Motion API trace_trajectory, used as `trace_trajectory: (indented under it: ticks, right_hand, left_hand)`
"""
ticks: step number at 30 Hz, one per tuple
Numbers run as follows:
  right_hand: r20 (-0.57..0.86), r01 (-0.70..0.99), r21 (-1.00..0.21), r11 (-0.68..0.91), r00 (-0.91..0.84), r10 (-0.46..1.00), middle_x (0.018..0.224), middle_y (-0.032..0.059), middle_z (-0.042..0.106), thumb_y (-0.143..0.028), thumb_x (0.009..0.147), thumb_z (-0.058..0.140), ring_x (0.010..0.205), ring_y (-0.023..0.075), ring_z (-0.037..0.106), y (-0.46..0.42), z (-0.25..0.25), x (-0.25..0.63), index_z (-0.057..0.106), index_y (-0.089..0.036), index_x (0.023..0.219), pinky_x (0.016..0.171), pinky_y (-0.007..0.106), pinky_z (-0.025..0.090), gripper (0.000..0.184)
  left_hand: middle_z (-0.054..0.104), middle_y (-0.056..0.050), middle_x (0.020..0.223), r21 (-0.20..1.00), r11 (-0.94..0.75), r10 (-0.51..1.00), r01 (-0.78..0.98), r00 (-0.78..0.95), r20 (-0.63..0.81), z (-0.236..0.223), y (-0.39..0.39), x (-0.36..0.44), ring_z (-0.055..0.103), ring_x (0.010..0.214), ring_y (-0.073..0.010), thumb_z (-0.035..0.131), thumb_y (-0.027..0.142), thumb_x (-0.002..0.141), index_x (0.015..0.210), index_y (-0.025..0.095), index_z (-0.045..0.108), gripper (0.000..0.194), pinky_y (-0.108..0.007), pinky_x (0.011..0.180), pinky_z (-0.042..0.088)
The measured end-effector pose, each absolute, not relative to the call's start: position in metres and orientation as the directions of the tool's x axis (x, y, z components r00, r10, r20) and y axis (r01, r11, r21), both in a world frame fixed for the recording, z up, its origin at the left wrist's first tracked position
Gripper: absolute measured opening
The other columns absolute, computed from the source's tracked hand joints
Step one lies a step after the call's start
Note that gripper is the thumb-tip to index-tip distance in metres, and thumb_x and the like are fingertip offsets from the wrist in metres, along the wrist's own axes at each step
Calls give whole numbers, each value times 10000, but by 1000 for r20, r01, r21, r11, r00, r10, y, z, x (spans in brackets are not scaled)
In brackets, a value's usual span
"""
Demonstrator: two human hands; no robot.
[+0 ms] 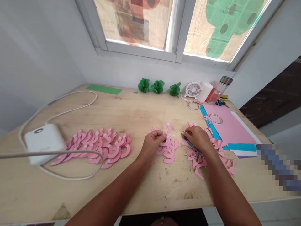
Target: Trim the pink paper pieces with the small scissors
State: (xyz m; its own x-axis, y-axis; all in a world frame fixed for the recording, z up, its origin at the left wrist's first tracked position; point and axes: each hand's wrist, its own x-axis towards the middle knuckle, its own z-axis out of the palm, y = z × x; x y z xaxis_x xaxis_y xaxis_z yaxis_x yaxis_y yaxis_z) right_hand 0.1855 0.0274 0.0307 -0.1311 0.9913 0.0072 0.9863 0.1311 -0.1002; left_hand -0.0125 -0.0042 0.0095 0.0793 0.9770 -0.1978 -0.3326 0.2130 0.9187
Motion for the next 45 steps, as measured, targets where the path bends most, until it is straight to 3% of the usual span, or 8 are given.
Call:
trace_trajectory:
  ticks: [14, 22, 26, 29, 33, 39, 42, 45]
  right_hand:
    - [19, 977, -196, 86, -84, 996, 759, 51, 675, -330, 752, 542, 715, 189, 581, 39, 13, 193, 674, -218, 769, 547, 262, 312, 174]
    - [-3, 964, -264, 23, -24, 1000, 723, 20, 672, -323, 722, 549, 671, 177, 579, 37, 17, 190, 654, -223, 728, 536, 252, 306, 145]
    - [-2, 953, -301, 17, -19, 1000, 701, 12, 665, -297, 719, 535, 655, 169, 574, 36, 19, 189, 630, -219, 726, 533, 250, 302, 123]
    - [2, 937, -346, 44, -46, 999, 663, 10, 653, -286, 715, 535, 629, 159, 568, 36, 17, 190, 612, -212, 703, 525, 245, 299, 107]
    - [4, 905, -418, 76, -81, 997, 647, 13, 645, -295, 704, 538, 589, 147, 554, 37, 15, 191, 609, -204, 698, 510, 237, 307, 115]
    - [-2, 785, -617, 60, -78, 997, 591, 0, 611, -322, 690, 542, 511, 127, 514, 37, 17, 193, 592, -189, 681, 485, 233, 335, 142]
    - [14, 671, -741, 42, -47, 999, 547, -13, 584, -338, 675, 563, 470, 119, 487, 36, 18, 192, 579, -184, 668, 459, 231, 330, 155]
    - [15, 544, -839, 23, -20, 1000, 494, -35, 536, -364, 658, 594, 423, 105, 442, 34, 21, 190, 568, -182, 658, 425, 225, 308, 183]
  left_hand:
    - [531, 11, 566, 928, 167, 986, -333, 49, -160, 10, -4, -11, 457, 504, -77, 668, 325, 616, 632, 141, 546, 222, -176, 439, 309]
    - [564, -14, 585, 986, 44, 993, -158, 112, -27, 39, -9, -23, 509, 562, -112, 600, 280, 664, 636, 140, 594, 143, -217, 523, 387]
    - [615, -28, 615, 991, -107, 989, 83, 108, 98, 62, -25, -53, 534, 576, -133, 565, 280, 706, 663, 164, 638, 144, -236, 552, 397]
    - [654, -30, 660, 911, -142, 976, 387, -100, 195, 64, -42, -88, 542, 591, -150, 568, 298, 704, 697, 189, 664, 145, -242, 539, 380]
    - [647, -13, 637, 659, 71, 934, 748, -282, 220, 49, -54, -126, 563, 604, -173, 532, 319, 702, 722, 212, 649, 160, -261, 568, 374]
    - [664, -78, 812, 348, 204, 919, 915, -302, 255, 30, -52, -141, 596, 757, -248, 482, 303, 733, 855, 203, 644, 226, -289, 564, 366]
    - [648, -104, 901, 336, 197, 883, 921, -316, 347, 28, -52, -138, 586, 822, -270, 476, 292, 752, 1005, 192, 617, 307, -305, 593, 381]
    - [644, -88, 879, 514, 65, 862, 855, -307, 403, 31, -53, -122, 581, 713, -225, 499, 300, 755, 999, 192, 623, 294, -315, 631, 405]
